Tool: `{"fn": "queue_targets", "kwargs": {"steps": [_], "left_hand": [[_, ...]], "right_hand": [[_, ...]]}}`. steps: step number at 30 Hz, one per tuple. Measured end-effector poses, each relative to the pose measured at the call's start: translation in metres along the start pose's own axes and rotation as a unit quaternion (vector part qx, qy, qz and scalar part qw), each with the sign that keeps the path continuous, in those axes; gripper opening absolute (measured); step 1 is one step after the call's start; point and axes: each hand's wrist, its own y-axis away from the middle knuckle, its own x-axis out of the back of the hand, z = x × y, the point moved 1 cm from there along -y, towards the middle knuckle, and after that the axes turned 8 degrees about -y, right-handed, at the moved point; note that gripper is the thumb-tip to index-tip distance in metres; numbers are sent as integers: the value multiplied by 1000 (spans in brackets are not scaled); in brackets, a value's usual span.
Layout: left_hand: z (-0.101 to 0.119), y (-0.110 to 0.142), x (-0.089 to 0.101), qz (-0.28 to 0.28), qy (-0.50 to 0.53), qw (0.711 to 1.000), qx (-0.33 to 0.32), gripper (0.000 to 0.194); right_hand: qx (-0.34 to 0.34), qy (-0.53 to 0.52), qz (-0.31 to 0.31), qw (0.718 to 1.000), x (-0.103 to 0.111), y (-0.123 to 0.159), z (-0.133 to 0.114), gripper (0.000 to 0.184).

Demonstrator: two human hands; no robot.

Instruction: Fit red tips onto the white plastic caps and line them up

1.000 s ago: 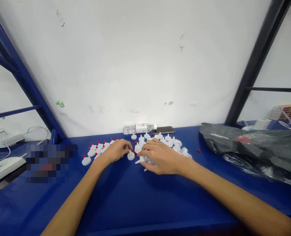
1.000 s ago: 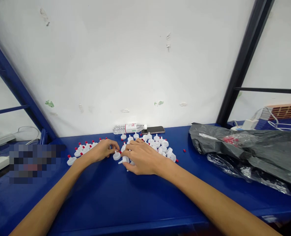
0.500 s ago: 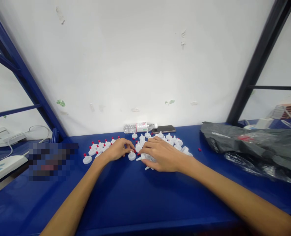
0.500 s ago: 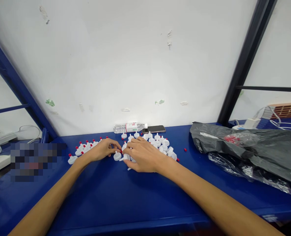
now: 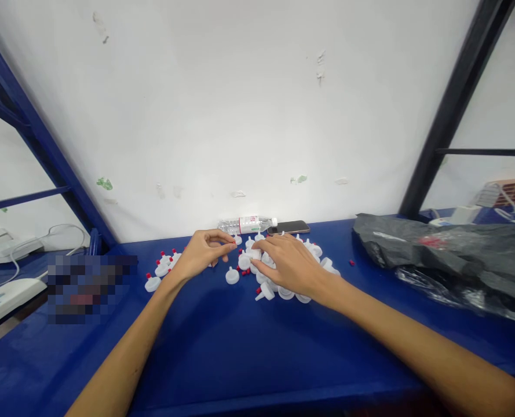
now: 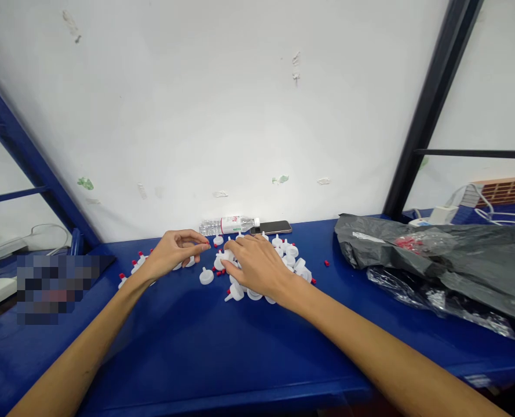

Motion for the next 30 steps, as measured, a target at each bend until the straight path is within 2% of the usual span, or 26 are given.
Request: {"fn": "queue_targets", "kwargs": {"steps": [3,7,17,23,30], "left_hand": [[3,1,-2,8,43,999,-7,43],[5,2,-8,-20,103,994,-4,40],[3,2,-17,-24,140,990,-1,37],[-3,1,-27,8,172,985,-3,39],[1,2,-36,55,189,981,-6,49]], "right_hand": [[-9,2,19,1000,0,0,1,30],[-10,-10,38,999,0,-1,0,29],[-5,-33,44,998,1,0,-1,30],[-33,-127,77,988,-1,0,2,29],[-83,-208,104,969,2,-4,-1,22]]}}
